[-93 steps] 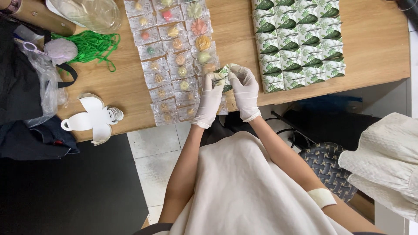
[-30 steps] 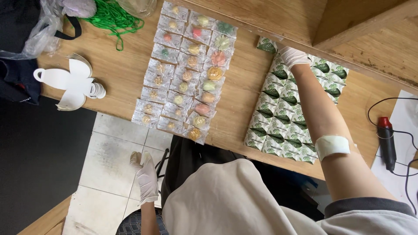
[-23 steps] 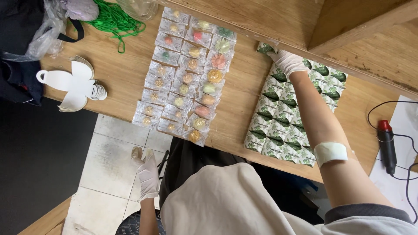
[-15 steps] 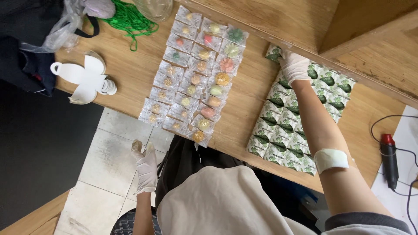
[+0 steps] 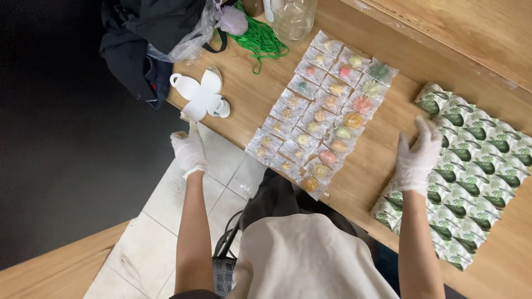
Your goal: The person picks up small flower-shaped items wrapped in clear plastic from a tray on the table, wraps each one in green leaf-patterned paper, and places the wrapped items into a white paper box, building up a stack of finished wrapped pieces.
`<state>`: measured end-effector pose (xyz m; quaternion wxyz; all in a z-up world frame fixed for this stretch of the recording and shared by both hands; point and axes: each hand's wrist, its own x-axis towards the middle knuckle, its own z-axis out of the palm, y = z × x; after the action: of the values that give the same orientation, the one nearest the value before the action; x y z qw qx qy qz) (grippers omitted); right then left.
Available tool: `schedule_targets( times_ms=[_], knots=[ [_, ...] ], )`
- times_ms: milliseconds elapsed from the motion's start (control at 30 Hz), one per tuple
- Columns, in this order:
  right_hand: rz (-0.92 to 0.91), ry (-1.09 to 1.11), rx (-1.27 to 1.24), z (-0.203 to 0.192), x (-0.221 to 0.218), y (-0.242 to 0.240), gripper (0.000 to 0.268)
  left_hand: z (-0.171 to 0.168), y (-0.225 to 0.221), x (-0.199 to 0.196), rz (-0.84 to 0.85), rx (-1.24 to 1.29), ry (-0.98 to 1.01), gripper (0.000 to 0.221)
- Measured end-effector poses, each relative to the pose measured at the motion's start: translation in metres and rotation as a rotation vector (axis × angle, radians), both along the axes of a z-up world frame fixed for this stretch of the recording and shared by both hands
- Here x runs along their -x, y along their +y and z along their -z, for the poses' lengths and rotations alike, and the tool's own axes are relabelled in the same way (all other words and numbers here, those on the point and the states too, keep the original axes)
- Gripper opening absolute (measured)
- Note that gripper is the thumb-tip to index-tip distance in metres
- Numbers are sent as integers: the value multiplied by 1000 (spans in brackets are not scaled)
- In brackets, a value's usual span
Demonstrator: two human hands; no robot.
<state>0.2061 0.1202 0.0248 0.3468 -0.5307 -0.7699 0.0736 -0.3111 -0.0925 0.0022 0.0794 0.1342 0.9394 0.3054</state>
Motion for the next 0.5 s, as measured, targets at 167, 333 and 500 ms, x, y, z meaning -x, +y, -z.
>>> schedule_targets(
  times_ms=[167, 333, 500],
  knots=[
    [86, 65, 128, 6, 28, -88, 46, 36, 31, 99, 152, 484, 150, 66],
    [247, 32, 267, 10, 44, -139, 43, 110, 44, 177, 346, 675, 169, 57],
    [337, 79, 291, 2, 47, -153, 38, 95, 67, 177, 518, 826, 240, 40]
  ],
)
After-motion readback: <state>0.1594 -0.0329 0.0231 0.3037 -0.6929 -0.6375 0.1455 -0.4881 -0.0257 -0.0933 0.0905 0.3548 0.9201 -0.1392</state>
